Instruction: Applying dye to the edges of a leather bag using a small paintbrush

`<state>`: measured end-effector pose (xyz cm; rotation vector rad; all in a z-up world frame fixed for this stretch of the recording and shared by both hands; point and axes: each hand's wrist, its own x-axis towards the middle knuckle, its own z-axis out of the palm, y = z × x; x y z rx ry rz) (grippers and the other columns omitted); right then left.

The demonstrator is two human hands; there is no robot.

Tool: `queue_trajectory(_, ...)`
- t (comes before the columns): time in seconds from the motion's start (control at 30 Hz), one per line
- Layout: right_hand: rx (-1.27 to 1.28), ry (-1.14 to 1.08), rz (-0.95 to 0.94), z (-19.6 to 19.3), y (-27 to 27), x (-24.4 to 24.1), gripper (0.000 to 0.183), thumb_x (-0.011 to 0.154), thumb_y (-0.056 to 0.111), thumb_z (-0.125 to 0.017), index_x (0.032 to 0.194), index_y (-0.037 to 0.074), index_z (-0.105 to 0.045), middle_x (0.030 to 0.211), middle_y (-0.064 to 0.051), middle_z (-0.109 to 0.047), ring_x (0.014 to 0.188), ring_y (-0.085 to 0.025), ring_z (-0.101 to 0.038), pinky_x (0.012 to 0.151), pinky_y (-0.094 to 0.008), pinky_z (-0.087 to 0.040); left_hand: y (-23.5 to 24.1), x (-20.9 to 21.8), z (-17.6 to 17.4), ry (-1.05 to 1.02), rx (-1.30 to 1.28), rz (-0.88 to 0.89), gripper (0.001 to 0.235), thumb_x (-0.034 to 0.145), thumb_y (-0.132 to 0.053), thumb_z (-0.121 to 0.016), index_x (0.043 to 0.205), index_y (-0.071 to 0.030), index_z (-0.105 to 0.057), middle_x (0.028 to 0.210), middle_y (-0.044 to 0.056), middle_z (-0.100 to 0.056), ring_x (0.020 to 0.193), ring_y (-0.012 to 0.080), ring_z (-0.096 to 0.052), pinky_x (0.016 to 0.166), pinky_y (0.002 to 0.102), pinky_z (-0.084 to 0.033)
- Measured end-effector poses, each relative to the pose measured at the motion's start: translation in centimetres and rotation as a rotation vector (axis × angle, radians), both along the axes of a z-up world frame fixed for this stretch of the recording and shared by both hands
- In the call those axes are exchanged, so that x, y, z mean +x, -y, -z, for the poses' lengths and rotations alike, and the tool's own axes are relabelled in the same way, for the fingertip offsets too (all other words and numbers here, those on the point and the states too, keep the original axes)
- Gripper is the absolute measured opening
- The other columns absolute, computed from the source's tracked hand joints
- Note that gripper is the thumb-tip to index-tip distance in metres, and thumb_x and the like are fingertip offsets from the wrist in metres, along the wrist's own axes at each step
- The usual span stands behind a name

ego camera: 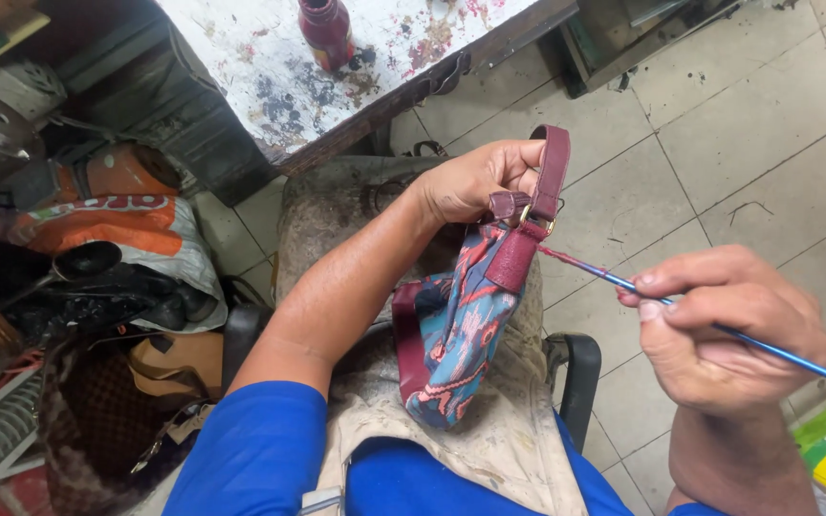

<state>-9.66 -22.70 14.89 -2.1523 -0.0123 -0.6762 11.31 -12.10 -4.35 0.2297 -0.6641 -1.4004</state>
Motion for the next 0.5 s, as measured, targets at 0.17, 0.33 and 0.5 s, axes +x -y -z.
queue_trajectory(0.17,-0.045,0.006,0.005,-0.2,-0.2,-0.2,0.022,0.082,-0.015,-0.072,0.078,-0.003,-0.054,0.088,-0.032,-0.065,0.074,-0.031,-0.07,0.067,-0.035,-0.063,0.2,-0.1,-0.3,0.014,-0.018,0.024,0.063,0.076,-0.027,-0.096,0.119,-0.001,-0.058,0.096,0.014,-0.077,0.07,0.0162,-0.071,0.044,0.023,-0.046)
queue_trajectory(0.33,-0.052,-0.003,-0.01,-0.2,0.0,-0.4,0.022,0.081,-0.015,-0.072,0.077,-0.002,-0.054,0.09,-0.032,-0.065,0.075,-0.03,-0.07,0.069,-0.036,-0.064,0.2,-0.3,-0.2,0.012,-0.002,0.021,0.065,0.075,-0.026,-0.097,0.12,-0.003,-0.056,0.096,0.013,-0.077,0.067,0.0139,-0.07,0.043,0.023,-0.045)
queue_trajectory(0.5,-0.092,0.022,-0.012,-0.2,-0.5,-0.3,0.023,0.079,-0.018,-0.072,0.075,-0.003,-0.055,0.086,-0.034,-0.066,0.073,-0.029,-0.07,0.068,-0.036,-0.064,0.1,-0.5,0.2,-0.025,-0.006,0.011,0.057,0.079,-0.018,-0.094,0.119,-0.002,-0.056,0.095,0.015,-0.076,0.063,0.013,-0.067,0.042,0.024,-0.046)
